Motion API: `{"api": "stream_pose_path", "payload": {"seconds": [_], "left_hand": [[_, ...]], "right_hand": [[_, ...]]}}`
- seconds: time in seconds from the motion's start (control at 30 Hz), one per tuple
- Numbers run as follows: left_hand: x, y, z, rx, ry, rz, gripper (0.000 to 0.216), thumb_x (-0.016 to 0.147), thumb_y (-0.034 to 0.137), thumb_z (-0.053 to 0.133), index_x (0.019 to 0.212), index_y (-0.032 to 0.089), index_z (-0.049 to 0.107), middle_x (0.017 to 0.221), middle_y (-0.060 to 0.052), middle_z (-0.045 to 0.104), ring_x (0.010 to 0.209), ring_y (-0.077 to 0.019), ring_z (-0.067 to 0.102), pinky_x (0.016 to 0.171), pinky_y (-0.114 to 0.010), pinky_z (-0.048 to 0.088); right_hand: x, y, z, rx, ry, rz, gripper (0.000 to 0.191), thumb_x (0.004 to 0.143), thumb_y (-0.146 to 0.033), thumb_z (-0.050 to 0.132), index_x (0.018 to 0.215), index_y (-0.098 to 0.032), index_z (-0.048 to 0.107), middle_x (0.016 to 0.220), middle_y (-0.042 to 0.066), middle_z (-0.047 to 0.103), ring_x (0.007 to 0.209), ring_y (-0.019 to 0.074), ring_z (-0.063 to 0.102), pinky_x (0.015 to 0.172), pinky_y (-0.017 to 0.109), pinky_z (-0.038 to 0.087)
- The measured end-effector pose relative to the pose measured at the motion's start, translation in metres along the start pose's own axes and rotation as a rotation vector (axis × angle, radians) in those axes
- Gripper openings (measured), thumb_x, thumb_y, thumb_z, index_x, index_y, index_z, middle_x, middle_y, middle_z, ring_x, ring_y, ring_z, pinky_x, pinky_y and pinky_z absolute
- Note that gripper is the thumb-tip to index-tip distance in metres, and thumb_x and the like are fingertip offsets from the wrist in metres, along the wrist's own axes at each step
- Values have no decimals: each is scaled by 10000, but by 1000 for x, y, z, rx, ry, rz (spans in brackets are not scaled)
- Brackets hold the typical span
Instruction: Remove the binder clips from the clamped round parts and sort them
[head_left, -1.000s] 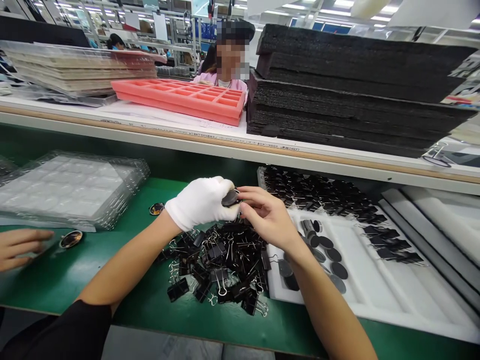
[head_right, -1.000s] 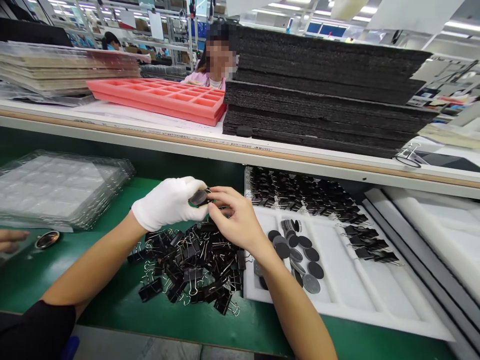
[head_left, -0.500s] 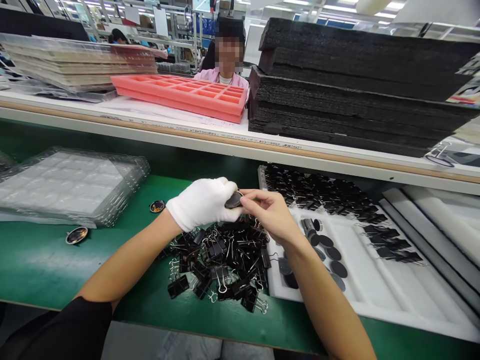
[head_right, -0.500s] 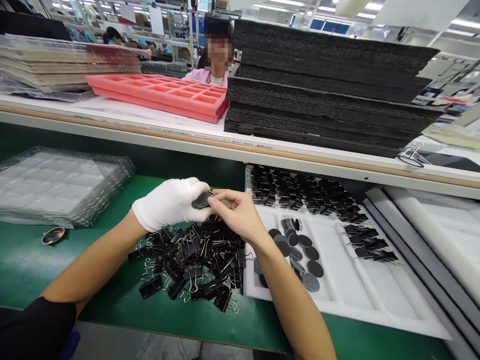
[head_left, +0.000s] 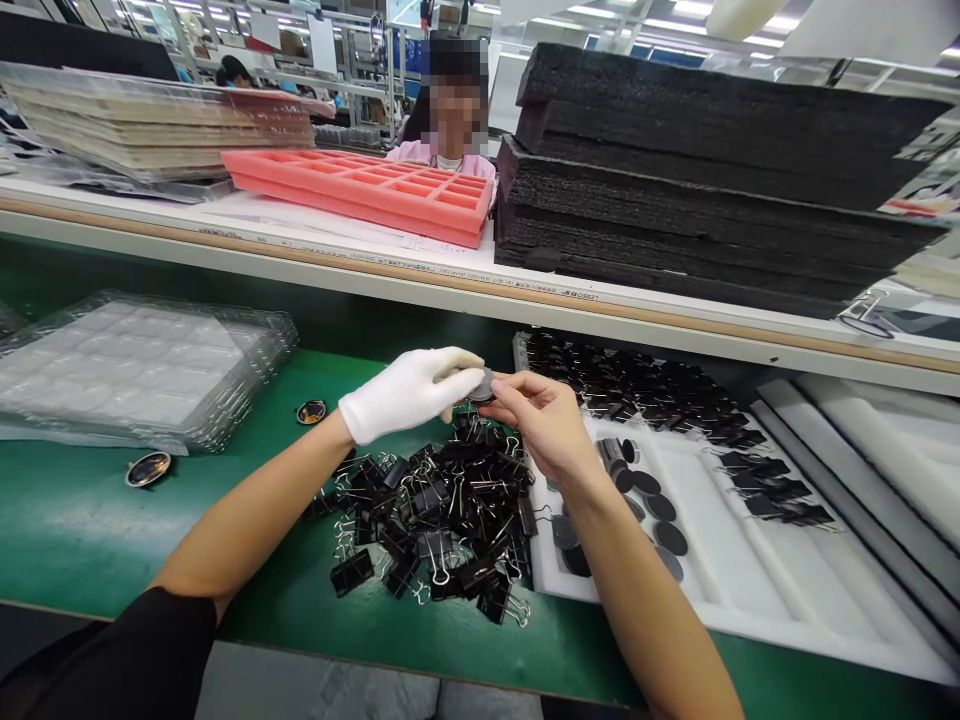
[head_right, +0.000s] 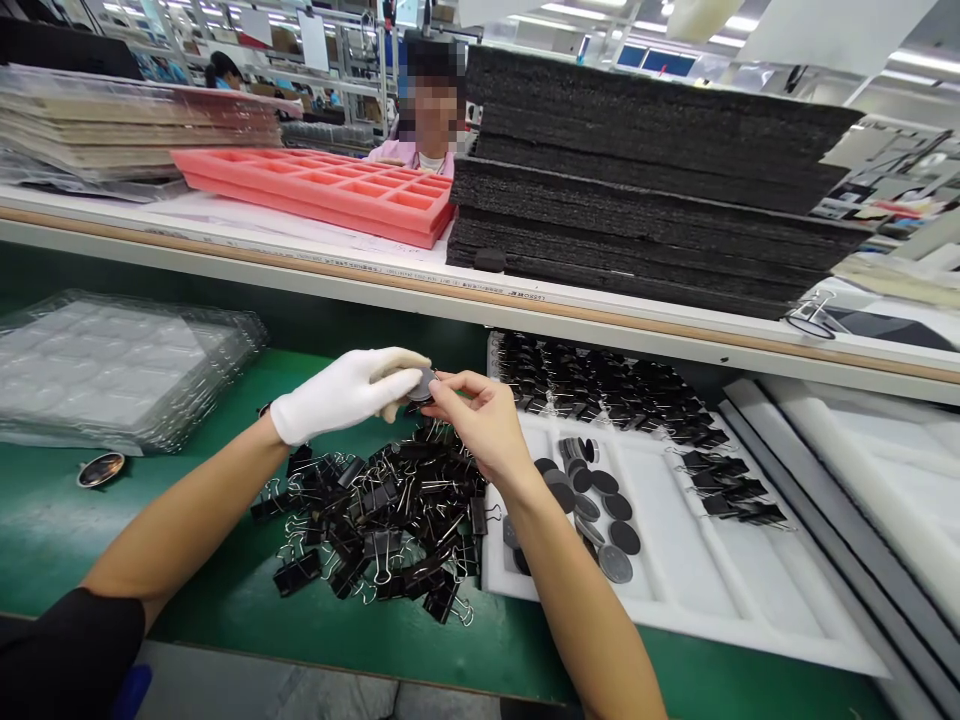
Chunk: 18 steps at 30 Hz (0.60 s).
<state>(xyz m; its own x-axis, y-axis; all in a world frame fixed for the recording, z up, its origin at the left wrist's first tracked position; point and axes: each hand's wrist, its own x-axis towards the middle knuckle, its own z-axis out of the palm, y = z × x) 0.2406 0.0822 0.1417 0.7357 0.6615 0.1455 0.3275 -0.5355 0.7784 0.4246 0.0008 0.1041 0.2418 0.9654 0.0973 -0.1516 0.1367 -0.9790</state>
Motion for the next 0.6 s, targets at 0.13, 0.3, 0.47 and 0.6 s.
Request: {"api": "stream_pose_path", "payload": {"seconds": [0.13,0.3,0.47,0.6], "left_hand": [[2,-1,6,-22,55,-4,417,1013,447,531,1291,181,690,661,53,654,610,-135,662,680,-271,512],[6,-9,12,29,117,34,410,965,494,603,1212,186,710,748,32,682,672,-142,644,651,-271,480],[11,-17,16,71,162,94,323,953,460,622,1112,197,722,706,45,643,647,-130,598,642,-262,462],[19,-34,10,105,116,70,421,1065,449,393,1200,199,703,792,6,703,663,-142,652,709,-279,520]], "right_hand": [[-2,1,0,23,25,-66,531,688,-417,969,857,-231,501,1084,56,786,763,154,774,801,351,691],[0,2,-1,-21,10,-36,604,677,-393,967,1043,-252,507,1118,42,757,749,132,760,785,312,673],[3,4,-3,-19,-36,41,594,668,-421,966,1081,-221,588,1031,44,757,827,176,762,841,382,677],[5,1,-9,-55,-32,90,617,682,-388,947,1189,-192,655,931,38,747,825,194,752,895,437,658]]}}
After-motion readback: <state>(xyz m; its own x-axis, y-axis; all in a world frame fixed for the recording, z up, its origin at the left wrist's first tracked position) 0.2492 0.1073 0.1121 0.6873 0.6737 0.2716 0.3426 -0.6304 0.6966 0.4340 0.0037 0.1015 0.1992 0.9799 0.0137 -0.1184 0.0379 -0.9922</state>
